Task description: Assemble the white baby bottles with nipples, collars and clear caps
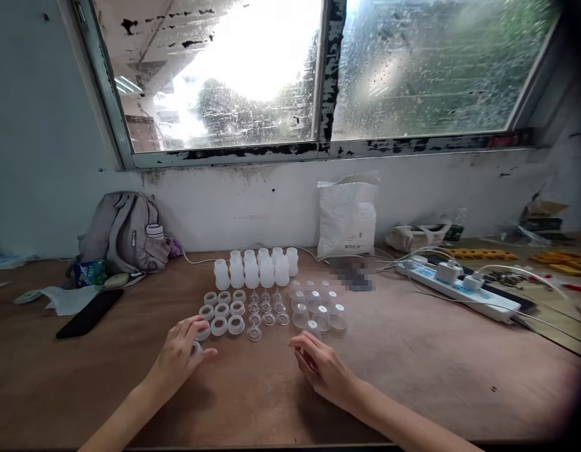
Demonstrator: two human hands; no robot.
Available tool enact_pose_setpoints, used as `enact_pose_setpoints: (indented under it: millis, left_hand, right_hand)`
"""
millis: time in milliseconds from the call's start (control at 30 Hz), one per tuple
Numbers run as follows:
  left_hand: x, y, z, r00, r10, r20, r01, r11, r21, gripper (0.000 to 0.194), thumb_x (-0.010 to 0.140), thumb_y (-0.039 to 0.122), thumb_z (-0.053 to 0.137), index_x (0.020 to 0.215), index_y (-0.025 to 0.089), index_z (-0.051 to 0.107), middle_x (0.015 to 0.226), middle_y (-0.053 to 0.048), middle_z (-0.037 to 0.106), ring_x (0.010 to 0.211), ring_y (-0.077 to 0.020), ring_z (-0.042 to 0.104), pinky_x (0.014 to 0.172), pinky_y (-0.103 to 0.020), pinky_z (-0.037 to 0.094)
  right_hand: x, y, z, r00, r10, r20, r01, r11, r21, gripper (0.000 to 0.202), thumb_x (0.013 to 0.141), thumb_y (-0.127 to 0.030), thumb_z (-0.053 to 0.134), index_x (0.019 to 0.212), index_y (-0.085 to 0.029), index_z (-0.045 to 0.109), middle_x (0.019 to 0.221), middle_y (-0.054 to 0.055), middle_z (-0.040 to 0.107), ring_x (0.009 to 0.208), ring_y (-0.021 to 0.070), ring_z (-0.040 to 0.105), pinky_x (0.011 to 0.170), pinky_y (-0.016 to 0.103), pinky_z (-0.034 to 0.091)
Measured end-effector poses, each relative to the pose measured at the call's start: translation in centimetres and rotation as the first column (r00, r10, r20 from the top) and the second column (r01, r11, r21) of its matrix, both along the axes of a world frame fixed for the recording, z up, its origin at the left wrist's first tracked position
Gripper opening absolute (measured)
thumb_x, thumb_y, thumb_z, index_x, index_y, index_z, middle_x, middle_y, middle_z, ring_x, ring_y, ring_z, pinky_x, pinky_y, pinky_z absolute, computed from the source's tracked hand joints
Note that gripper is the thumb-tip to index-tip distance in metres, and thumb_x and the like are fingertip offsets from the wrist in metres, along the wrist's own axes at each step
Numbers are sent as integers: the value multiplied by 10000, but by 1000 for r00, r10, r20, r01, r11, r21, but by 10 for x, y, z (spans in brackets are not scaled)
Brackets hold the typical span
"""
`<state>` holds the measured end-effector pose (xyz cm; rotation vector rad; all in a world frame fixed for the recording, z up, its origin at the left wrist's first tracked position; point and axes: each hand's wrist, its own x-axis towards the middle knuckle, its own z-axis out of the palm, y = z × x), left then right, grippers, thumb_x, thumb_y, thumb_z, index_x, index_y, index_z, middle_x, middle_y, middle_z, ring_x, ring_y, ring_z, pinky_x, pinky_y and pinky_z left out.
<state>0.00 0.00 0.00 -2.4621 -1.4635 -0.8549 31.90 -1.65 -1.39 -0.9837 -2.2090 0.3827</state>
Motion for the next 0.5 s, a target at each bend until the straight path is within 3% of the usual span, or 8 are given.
enact_pose_setpoints:
  millis: [133,267,400,500]
  left_hand:
    - [34,5,11,996,-56,-67,54,998,-25,255,783,360,486,992,217,516,1045,-74,562,1000,-241,482,843,-378,354]
    - [62,23,10,989,9,-146,-21,997,-80,229,774,347,479,940,202,540,1008,-83,562,989,-256,479,857,-431,310]
    - [73,39,3,981,-9,-192,-7,996,-85,193,774,352,470,721,191,562,863,-69,574,899,-251,499,838,-442,307]
    - [75,45,9,996,-47,-72,43,998,-48,212,799,350,434,709,200,552,852,-48,554,832,-206,512,790,-360,358]
  right_hand:
    - [6,-10,-3,992,-36,120,30,998,50,201,820,-113,339,942,-169,488,800,44,506,574,109,457,535,227,359]
    - [-5,-8,-4,977,-25,210,8,997,81,234,794,-82,344,952,-162,496,859,59,534,681,137,514,603,237,386]
    - [-27,3,-3,947,-37,318,0,993,114,169,765,-95,386,868,-158,504,854,61,535,728,160,530,613,242,395]
    - [-46,15,-3,946,-97,309,60,990,126,151,771,-110,387,876,-149,489,872,71,536,746,166,536,627,247,402]
